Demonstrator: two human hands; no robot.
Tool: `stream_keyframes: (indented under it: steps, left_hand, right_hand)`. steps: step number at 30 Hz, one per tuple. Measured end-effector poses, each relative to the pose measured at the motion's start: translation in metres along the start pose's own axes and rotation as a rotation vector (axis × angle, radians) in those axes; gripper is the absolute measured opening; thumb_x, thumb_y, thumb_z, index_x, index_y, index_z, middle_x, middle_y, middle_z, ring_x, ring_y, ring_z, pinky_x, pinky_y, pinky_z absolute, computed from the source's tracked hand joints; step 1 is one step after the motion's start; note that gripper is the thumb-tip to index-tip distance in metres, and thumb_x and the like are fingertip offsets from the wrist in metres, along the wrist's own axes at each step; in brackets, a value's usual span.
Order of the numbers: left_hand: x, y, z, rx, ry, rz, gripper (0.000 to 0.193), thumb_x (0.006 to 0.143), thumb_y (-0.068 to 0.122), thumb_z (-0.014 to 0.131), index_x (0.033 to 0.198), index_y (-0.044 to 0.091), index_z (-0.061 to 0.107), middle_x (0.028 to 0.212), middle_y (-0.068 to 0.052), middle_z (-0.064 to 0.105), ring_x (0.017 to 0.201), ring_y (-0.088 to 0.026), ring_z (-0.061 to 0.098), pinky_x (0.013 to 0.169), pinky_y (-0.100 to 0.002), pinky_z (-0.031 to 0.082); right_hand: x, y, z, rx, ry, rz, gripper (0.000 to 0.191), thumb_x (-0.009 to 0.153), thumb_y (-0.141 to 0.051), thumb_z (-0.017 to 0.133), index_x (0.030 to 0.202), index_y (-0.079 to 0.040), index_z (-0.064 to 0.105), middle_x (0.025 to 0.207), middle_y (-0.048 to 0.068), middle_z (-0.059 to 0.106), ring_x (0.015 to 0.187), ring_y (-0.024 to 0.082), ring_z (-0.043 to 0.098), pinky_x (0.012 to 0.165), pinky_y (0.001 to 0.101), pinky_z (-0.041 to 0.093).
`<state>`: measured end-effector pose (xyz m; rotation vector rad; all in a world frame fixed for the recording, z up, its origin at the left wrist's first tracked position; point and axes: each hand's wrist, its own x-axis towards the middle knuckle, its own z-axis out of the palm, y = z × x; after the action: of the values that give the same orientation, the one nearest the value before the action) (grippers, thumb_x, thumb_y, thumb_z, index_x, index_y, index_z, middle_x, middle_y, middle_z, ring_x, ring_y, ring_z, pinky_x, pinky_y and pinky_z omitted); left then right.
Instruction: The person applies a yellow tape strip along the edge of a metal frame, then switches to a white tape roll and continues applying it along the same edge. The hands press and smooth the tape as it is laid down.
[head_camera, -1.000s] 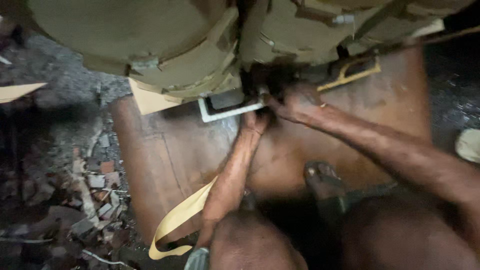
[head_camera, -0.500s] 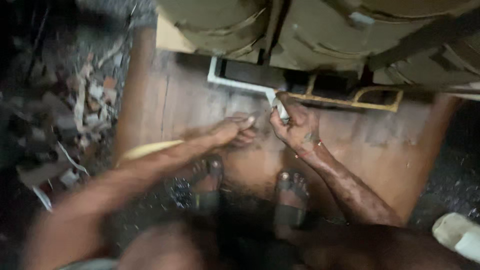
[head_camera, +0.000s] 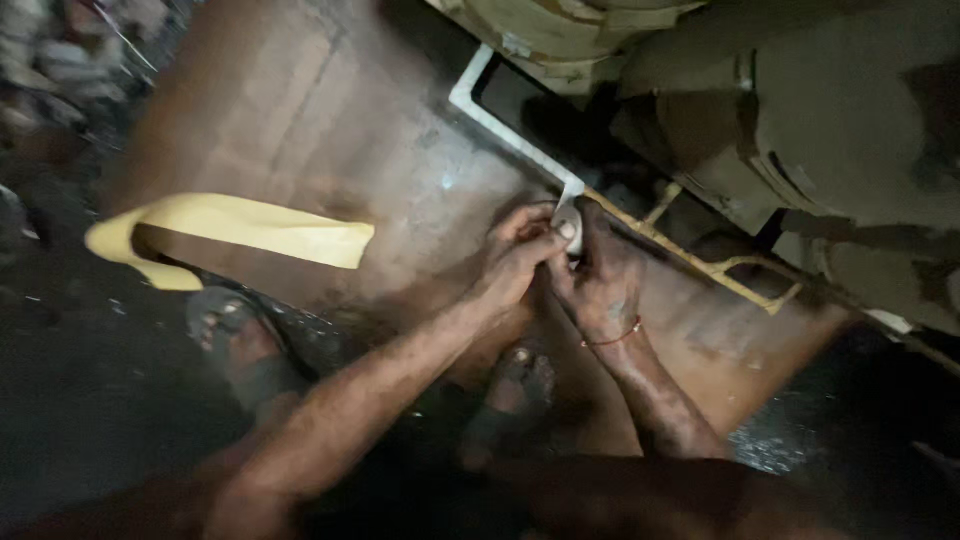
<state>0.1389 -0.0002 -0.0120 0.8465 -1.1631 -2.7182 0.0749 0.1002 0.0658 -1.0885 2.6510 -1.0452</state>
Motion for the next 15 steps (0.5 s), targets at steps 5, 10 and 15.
stream_keyframes:
  steps: [5,10,15]
  left_hand:
    - [-0.014,-0.032,-0.009,-0.270,0.107,-0.114,0.046,0.093,0.031,0.067,0.129,0.004,0.066,0.116,0.001,0.072,0.111,-0.012,0.064,0.102,-0.031,0.047]
    - [0.012,-0.074,-0.009,-0.755,0.076,-0.302,0.027,0.096,0.025,0.071,0.114,0.005,0.071,0.107,-0.005,0.070,0.102,-0.017,0.063,0.098,-0.036,0.049]
    - [0.025,-0.096,-0.014,-0.842,0.103,-0.393,0.026,0.097,0.028,0.070,0.111,0.007,0.069,0.098,-0.010,0.067,0.085,-0.025,0.059,0.086,-0.043,0.054]
  right_hand:
    - [0.001,-0.004,0.007,0.003,-0.030,0.012,0.040,0.100,-0.022,0.074,0.131,-0.001,0.060,0.100,0.015,0.072,0.079,0.028,0.074,0.068,0.0365,0.058]
    - [0.002,-0.002,0.011,-0.095,-0.083,-0.030,0.044,0.101,-0.019,0.075,0.136,0.002,0.058,0.109,0.021,0.072,0.084,0.030,0.075,0.070,0.0365,0.060]
    - [-0.003,0.002,-0.002,-0.200,-0.316,0.071,0.062,0.094,-0.018,0.076,0.144,0.009,0.050,0.091,0.021,0.072,0.075,0.034,0.073,0.064,0.0412,0.058]
